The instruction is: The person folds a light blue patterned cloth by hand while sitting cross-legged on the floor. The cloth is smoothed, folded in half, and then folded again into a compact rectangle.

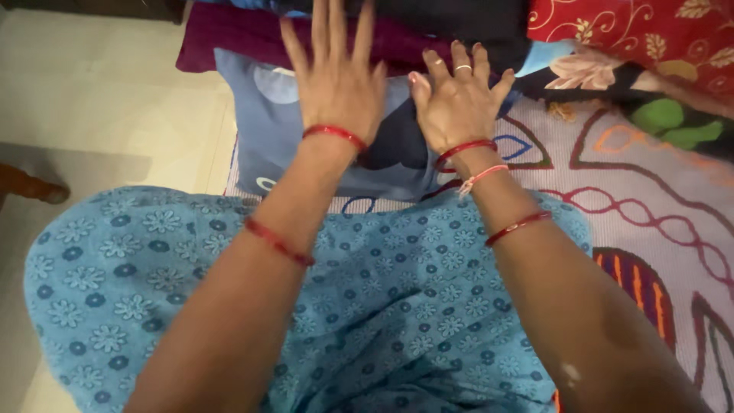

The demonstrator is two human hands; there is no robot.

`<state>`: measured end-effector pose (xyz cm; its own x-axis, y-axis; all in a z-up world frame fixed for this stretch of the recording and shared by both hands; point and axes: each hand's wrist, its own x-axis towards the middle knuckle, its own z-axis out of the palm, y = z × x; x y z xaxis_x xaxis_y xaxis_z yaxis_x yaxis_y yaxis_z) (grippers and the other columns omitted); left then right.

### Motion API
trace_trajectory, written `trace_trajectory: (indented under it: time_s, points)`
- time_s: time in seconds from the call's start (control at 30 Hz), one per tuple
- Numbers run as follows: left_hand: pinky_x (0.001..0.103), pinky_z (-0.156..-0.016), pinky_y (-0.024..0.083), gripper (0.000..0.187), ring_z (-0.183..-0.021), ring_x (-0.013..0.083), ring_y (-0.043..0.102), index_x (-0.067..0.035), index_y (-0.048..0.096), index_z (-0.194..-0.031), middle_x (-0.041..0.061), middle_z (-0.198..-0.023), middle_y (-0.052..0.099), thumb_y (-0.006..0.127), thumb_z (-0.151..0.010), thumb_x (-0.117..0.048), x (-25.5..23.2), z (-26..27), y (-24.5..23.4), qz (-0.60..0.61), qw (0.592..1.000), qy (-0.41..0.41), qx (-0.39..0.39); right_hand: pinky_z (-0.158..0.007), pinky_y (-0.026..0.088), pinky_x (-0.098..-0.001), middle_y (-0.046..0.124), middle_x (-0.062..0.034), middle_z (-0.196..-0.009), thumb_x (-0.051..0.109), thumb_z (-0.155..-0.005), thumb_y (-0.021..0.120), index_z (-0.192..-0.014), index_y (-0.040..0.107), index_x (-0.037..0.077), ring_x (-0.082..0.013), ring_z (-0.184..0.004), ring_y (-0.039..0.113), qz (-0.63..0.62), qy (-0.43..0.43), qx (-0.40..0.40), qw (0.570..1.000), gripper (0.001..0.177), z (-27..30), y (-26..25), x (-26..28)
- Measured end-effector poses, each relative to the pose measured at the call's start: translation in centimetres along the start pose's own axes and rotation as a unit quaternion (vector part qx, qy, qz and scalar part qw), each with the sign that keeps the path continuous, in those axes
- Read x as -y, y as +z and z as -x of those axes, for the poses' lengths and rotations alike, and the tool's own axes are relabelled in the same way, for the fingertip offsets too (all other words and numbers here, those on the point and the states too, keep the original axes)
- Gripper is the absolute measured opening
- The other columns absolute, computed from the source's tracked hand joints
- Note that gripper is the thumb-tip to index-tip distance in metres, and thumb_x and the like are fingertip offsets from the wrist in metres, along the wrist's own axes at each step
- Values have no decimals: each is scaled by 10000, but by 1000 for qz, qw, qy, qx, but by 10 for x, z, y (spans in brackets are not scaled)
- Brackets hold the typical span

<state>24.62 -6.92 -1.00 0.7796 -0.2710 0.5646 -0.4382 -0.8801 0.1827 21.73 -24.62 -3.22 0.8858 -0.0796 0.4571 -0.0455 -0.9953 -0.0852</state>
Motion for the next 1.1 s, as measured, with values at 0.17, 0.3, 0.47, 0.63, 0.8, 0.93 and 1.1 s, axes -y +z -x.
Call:
trace_trajectory:
  time_s: [0.17, 0.3, 0.47, 0.63, 0.8, 0.93, 1.1]
  points:
    - [668, -1202, 66, 587, -1552, 332, 131, -133, 481, -1505, 197, -1646, 272, 425, -1009, -442, 5, 4, 17, -62, 989, -53, 124, -1068, 157, -799, 523, -154, -1503, 431, -1093, 462, -1392, 639, 200, -405, -1428, 356, -62, 19, 11, 998, 416, -17, -17, 1]
    - [650, -1223, 83, 614, -1561, 346, 136, -105, 464, -1552, 230, -1654, 276, 450, -1035, -437, 8, 7, 20, -64, 993, -44, 90, -1150, 175, -786, 603, -136, -1432, 417, -1125, 486, -1405, 653, 184, -360, -1440, 420, 9, -23, 25, 999, 401, -9, -12, 10]
    - [680, -1214, 72, 658, -1525, 365, 179, -71, 480, -1535, 230, -1613, 342, 520, -996, -447, -2, -1, -18, -29, 999, -20, 31, -1053, 196, -792, 597, -197, -1426, 395, -1087, 526, -1384, 667, 144, -420, -1393, 423, 11, -86, -40, 995, 414, -1, 7, 1]
    - [660, -1284, 85, 519, -1542, 345, 230, -129, 596, -1423, 171, -1599, 417, 439, -1086, -492, 37, -6, -45, 21, 981, -150, 122, -1041, 169, -800, 588, -218, -1434, 380, -1114, 536, -1394, 667, 140, -448, -1386, 410, 13, -89, -52, 995, 391, -2, 14, -10]
    - [750, -1151, 54, 561, -1519, 398, 135, -82, 579, -1418, 241, -1601, 330, 484, -1001, -446, 73, 11, -25, -35, 984, -149, 92, -1043, 135, -801, 588, -222, -1407, 402, -1082, 567, -1361, 674, 141, -446, -1383, 389, 1, -63, -47, 997, 397, -14, -9, 32]
    - [749, -1137, 43, 615, -1502, 410, 133, -101, 496, -1491, 247, -1600, 310, 483, -985, -450, 81, 10, -4, -47, 989, -128, 58, -1123, 132, -772, 574, -198, -1479, 338, -1102, 562, -1484, 629, 146, -432, -1416, 392, -45, -112, -113, 986, 432, -7, -12, 78]
    - [735, -1164, 33, 617, -1520, 430, 148, -102, 446, -1544, 262, -1616, 311, 479, -1021, -427, 81, 10, -6, -56, 990, -117, 53, -1088, 119, -749, 527, -213, -1457, 378, -1049, 542, -1409, 614, 187, -415, -1401, 377, -66, -95, 0, 993, 413, -8, -11, 92]
